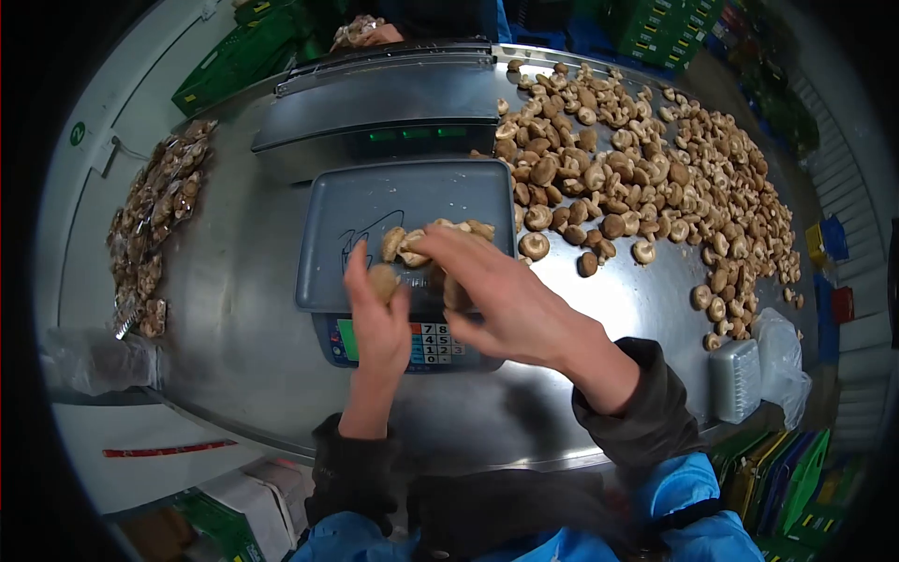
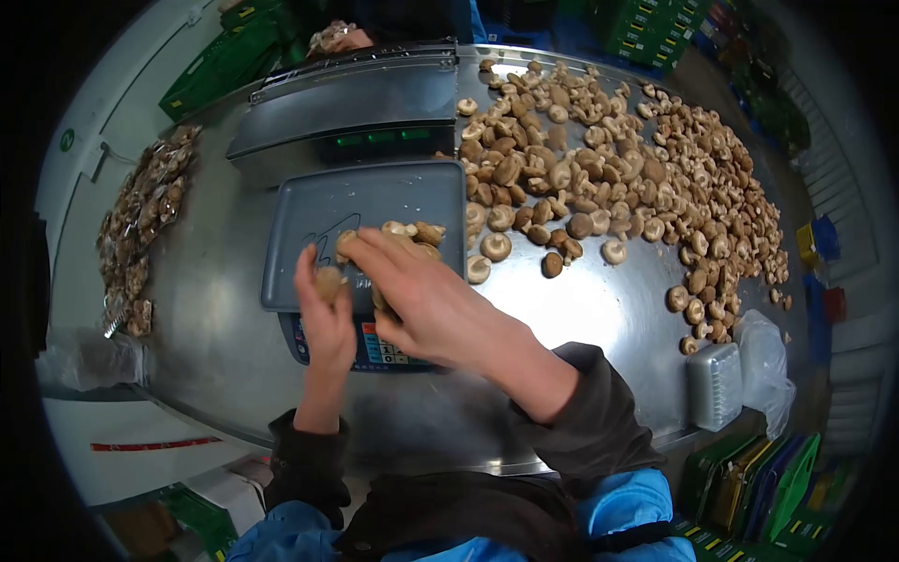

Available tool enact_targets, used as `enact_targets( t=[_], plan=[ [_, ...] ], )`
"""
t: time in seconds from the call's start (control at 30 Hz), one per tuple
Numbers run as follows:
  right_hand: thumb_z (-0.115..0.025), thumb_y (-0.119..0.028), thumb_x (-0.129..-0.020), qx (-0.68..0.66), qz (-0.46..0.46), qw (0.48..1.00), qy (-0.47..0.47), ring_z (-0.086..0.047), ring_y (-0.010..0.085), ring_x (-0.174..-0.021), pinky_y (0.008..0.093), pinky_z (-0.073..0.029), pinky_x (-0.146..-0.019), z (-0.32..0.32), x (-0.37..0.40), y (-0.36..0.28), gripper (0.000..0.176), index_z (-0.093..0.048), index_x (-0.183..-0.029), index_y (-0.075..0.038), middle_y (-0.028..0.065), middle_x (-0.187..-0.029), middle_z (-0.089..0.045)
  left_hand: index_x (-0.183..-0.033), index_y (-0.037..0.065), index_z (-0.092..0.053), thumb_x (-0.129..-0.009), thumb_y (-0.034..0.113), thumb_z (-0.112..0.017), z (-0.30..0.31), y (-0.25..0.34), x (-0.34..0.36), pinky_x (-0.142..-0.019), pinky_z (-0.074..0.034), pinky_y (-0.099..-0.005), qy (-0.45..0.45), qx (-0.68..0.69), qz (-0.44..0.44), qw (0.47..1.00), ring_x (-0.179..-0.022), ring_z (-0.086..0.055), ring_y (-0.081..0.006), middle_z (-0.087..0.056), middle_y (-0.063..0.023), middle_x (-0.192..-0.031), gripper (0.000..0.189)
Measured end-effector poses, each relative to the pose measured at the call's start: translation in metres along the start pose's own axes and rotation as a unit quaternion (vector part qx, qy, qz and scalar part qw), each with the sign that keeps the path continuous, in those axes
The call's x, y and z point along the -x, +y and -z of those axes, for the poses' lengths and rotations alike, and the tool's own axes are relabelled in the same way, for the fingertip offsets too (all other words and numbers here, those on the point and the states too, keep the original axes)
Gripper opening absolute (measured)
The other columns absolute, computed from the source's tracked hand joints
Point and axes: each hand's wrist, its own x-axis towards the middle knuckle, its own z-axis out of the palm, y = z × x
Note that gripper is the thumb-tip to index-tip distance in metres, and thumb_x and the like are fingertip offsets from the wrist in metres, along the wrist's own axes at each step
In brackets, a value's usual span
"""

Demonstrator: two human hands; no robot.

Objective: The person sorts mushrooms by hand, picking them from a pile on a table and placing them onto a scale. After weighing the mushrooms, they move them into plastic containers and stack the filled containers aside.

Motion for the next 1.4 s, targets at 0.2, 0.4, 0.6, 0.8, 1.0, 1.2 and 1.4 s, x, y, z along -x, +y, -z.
enact_targets(
  t=[0.2, 0.4, 0.6, 0.8, 1.0, 1.2, 1.4],
  plan=[
    [-0.058, 0.003, -0.075, 0.045, -0.02, 0.996, -0.074, -0.041, 0.0412, -0.126, 0.0439, -0.039, -0.103, -0.034, -0.05, 0.016, 0.058, -0.043, -0.131, -0.001, 0.0229, -0.136, -0.043, -0.144, -0.006, -0.019, -0.088, 0.011, -0.058, -0.012, -0.009, -0.006, -0.113, -0.016, -0.054, -0.141, -0.228, 0.026, 0.963, -0.14, -0.022, -0.0408, -0.027, -0.0276, -0.147, 0.071],
    [-0.06, -0.012, -0.081, 0.198, -0.032, 0.971, -0.133, -0.041, 0.0386, -0.129, 0.0459, -0.034, -0.108, -0.08, -0.046, 0.055, 0.055, -0.043, -0.132, 0.001, 0.0242, -0.137, -0.043, -0.144, -0.007, -0.019, -0.085, 0.013, -0.062, -0.007, -0.017, 0.0, -0.112, -0.021, -0.0512, -0.112, -0.172, 0.032, 0.978, -0.137, -0.029, -0.0418, -0.031, -0.028, -0.145, 0.076],
    [-0.063, -0.026, -0.086, 0.049, -0.075, 0.996, -0.006, -0.038, 0.0391, -0.132, 0.0438, -0.032, -0.11, -0.019, -0.027, 0.048, 0.061, -0.04, -0.138, -0.001, 0.0236, -0.141, -0.041, -0.144, -0.005, -0.024, -0.085, 0.012, -0.063, 0.024, -0.027, -0.003, -0.112, -0.028, -0.0427, -0.056, -0.023, 0.059, 0.996, -0.135, -0.035, -0.0376, -0.036, -0.0271, -0.144, 0.073],
    [-0.06, -0.026, -0.091, 0.006, -0.192, 0.972, 0.134, -0.039, 0.0417, -0.13, 0.0445, -0.034, -0.108, -0.015, 0.017, 0.07, 0.055, -0.041, -0.136, 0.0, 0.0259, -0.139, -0.041, -0.145, -0.003, -0.028, -0.092, 0.023, -0.053, 0.045, -0.03, -0.034, -0.114, -0.022, -0.0412, 0.0, 0.07, 0.013, 0.997, -0.139, -0.031, -0.0293, -0.034, -0.0199, -0.149, 0.063],
    [-0.063, -0.029, -0.089, 0.106, -0.183, 0.975, 0.074, -0.035, 0.0409, -0.132, 0.0468, -0.03, -0.109, -0.039, 0.023, 0.062, 0.06, -0.04, -0.138, -0.004, 0.0258, -0.142, -0.036, -0.137, 0.004, -0.044, -0.087, 0.026, -0.059, 0.013, -0.01, -0.048, -0.113, -0.024, -0.044, -0.199, -0.18, -0.156, 0.951, -0.138, -0.032, -0.0343, -0.037, -0.0171, -0.147, 0.057],
    [-0.063, -0.025, -0.087, 0.09, -0.169, 0.98, 0.049, -0.034, 0.0402, -0.133, 0.0462, -0.03, -0.11, -0.048, 0.023, 0.079, 0.059, -0.04, -0.139, -0.007, 0.0212, -0.144, -0.036, -0.129, 0.005, -0.052, -0.083, 0.031, -0.066, -0.004, -0.036, -0.061, -0.109, -0.029, -0.0463, -0.196, -0.097, -0.13, 0.967, -0.134, -0.035, -0.0372, -0.04, -0.016, -0.143, 0.055],
    [-0.065, -0.022, -0.084, 0.089, -0.151, 0.982, 0.066, -0.033, 0.0395, -0.135, 0.0448, -0.03, -0.111, -0.06, 0.022, 0.087, 0.065, -0.038, -0.14, -0.004, 0.0205, -0.145, -0.036, -0.13, 0.005, -0.051, -0.081, 0.018, -0.063, -0.005, -0.029, -0.064, -0.111, -0.029, -0.0435, -0.23, -0.15, -0.14, 0.951, -0.134, -0.035, -0.0361, -0.038, -0.0157, -0.144, 0.053]
  ],
)
